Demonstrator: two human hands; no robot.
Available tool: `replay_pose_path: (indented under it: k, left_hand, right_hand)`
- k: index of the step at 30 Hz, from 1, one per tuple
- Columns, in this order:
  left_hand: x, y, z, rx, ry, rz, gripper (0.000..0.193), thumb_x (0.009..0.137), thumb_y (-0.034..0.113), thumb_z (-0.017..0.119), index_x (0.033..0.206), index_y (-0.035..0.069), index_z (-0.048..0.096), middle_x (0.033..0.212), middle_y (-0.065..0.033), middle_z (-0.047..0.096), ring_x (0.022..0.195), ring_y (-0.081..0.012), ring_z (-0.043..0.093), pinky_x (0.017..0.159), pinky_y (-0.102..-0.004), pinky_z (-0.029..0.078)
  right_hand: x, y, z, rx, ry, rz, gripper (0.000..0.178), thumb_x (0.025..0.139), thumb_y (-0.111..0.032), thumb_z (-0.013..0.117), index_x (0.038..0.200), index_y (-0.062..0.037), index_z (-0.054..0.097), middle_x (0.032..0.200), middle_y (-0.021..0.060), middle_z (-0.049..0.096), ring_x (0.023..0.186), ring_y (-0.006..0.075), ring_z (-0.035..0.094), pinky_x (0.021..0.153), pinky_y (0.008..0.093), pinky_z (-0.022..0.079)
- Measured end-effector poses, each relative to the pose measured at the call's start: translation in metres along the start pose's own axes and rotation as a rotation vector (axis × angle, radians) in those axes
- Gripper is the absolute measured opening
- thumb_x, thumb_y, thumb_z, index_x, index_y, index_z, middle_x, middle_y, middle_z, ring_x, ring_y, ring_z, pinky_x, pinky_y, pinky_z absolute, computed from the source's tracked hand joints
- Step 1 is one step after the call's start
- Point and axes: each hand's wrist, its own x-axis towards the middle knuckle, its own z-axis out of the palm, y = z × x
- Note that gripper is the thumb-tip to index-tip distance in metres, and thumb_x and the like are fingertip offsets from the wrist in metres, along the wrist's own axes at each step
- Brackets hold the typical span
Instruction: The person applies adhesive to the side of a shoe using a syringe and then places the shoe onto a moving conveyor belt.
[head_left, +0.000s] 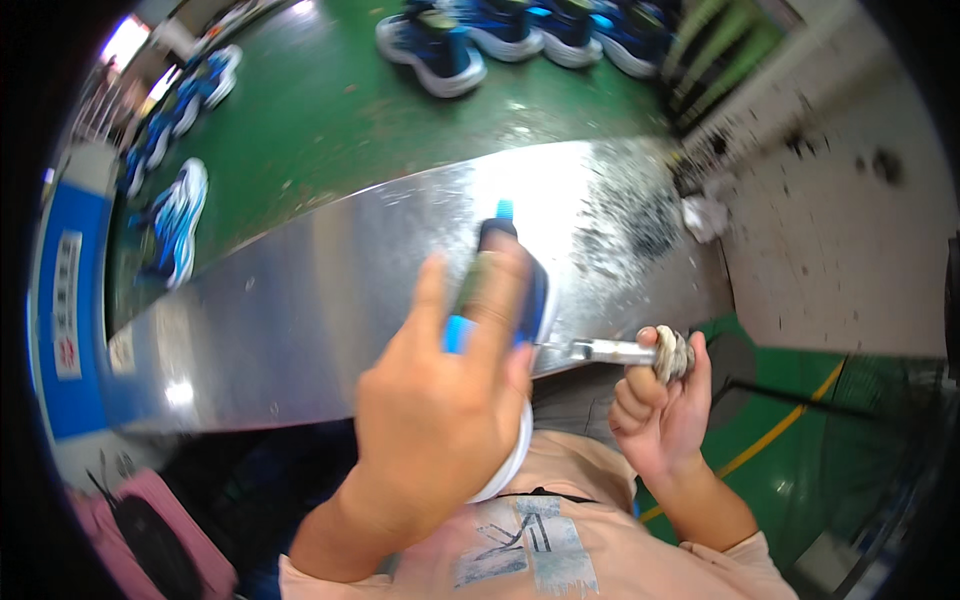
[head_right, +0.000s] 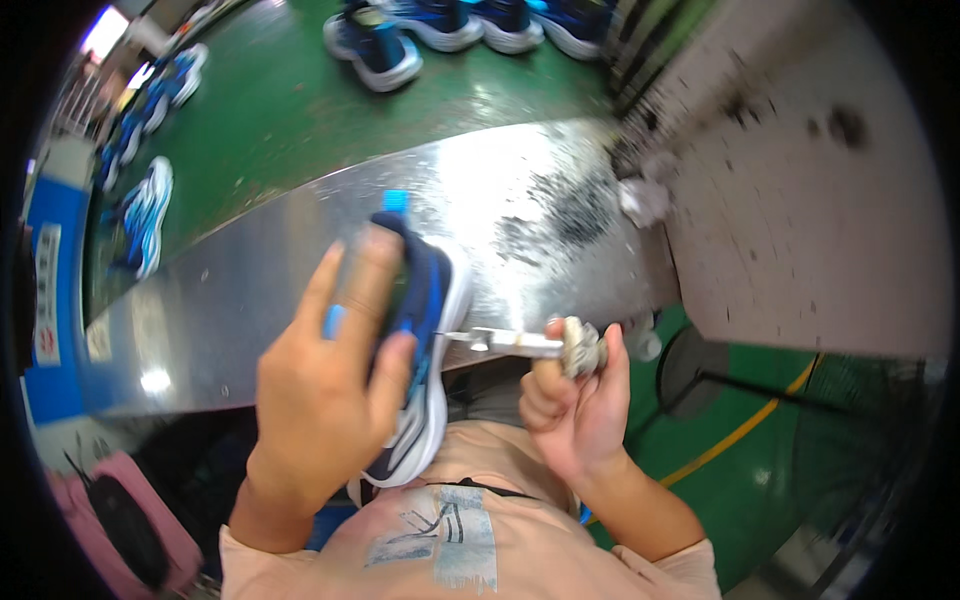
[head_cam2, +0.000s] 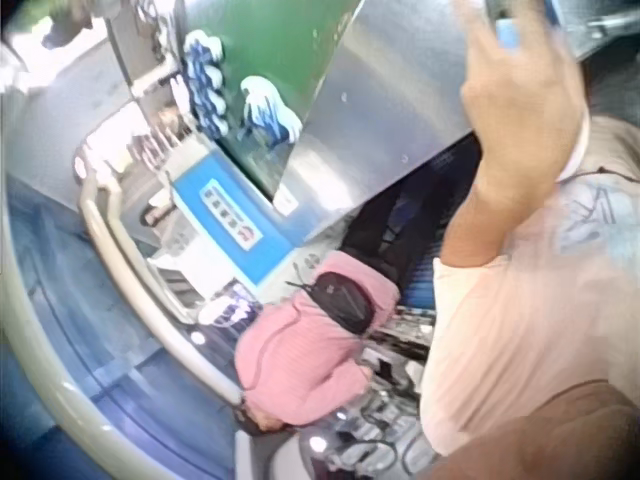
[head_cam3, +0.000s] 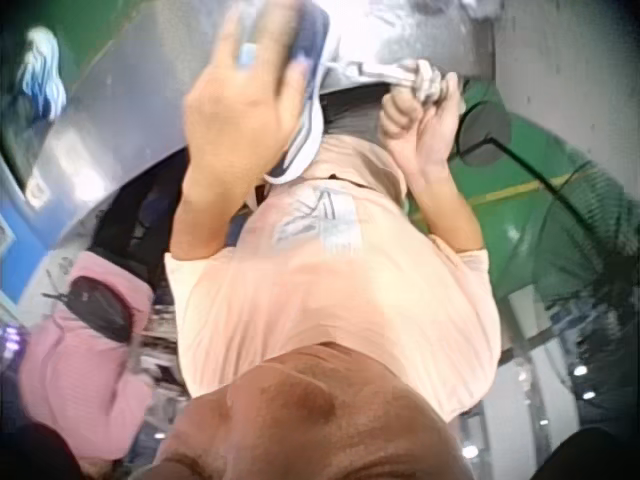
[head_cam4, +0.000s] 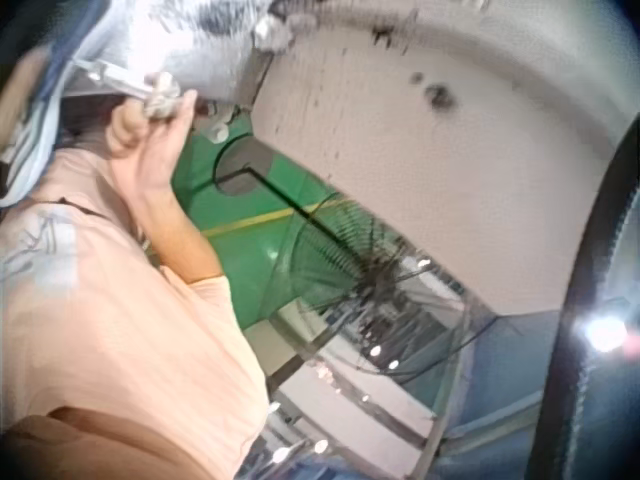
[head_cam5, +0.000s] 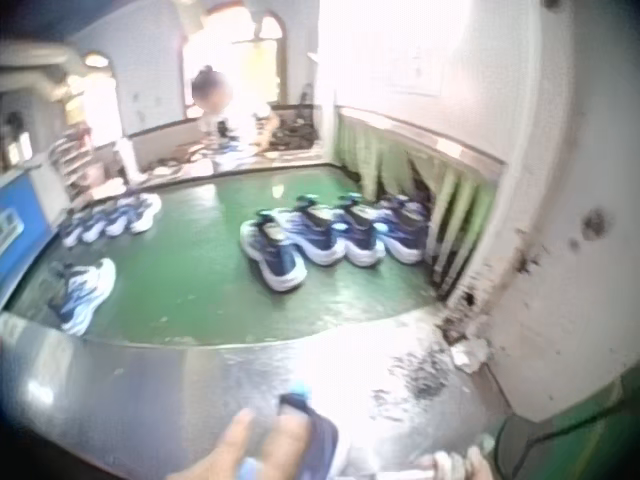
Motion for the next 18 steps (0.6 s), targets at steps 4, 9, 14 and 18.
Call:
replay_pose_path:
  k: [4,9,14,18]
  left_hand:
    - [-0.002,-0.034,-0.024,-0.139,-0.226,0.32,0.045,0.065,0.015,0.073,0.108,0.008,0.062,0.133,-0.0212,0.044,0.132,-0.0419,0.031,0.105,-0.0578,0.027]
    - [-0.068,-0.092,-0.03,-0.006,0.127,0.424,0.027,0.07,0.007,0.069,0.094,0.005,0.058,0.1,-0.0147,0.061,0.094,-0.034,0.064,0.081,-0.0462,0.052]
    - [-0.122,-0.08,-0.006,0.139,0.272,0.256,0.018,0.084,0.013,0.06,0.099,0.017,0.05,0.1,-0.0062,0.062,0.095,-0.0239,0.064,0.085,-0.0361,0.05]
    - [-0.142,-0.067,0.013,0.238,0.344,0.136,0.014,0.089,0.018,0.056,0.101,0.019,0.048,0.102,-0.0026,0.061,0.1,-0.0207,0.062,0.09,-0.0358,0.047]
  right_hand:
    - [0.051,0.004,0.009,0.1,-0.143,0.214,0.051,0.097,-0.053,0.03,0.112,-0.0099,0.053,0.06,-0.0042,0.029,0.05,0.0082,0.022,0.042,0.0226,0.021]
    - [0.096,0.034,0.099,-0.434,-0.323,0.64,0.055,0.095,-0.057,0.031,0.11,-0.0094,0.053,0.059,-0.0061,0.028,0.05,0.0054,0.022,0.041,0.0204,0.017]
    - [0.074,0.034,0.148,-1.084,-0.494,0.601,0.064,0.09,-0.058,0.044,0.111,0.0018,0.053,0.073,0.003,0.051,0.056,0.0059,0.039,0.046,0.0203,0.028]
    - [0.056,0.008,0.139,-1.133,-0.603,0.617,0.052,0.092,-0.044,0.05,0.119,0.0012,0.05,0.093,0.0036,0.056,0.074,0.0058,0.049,0.06,0.0195,0.038]
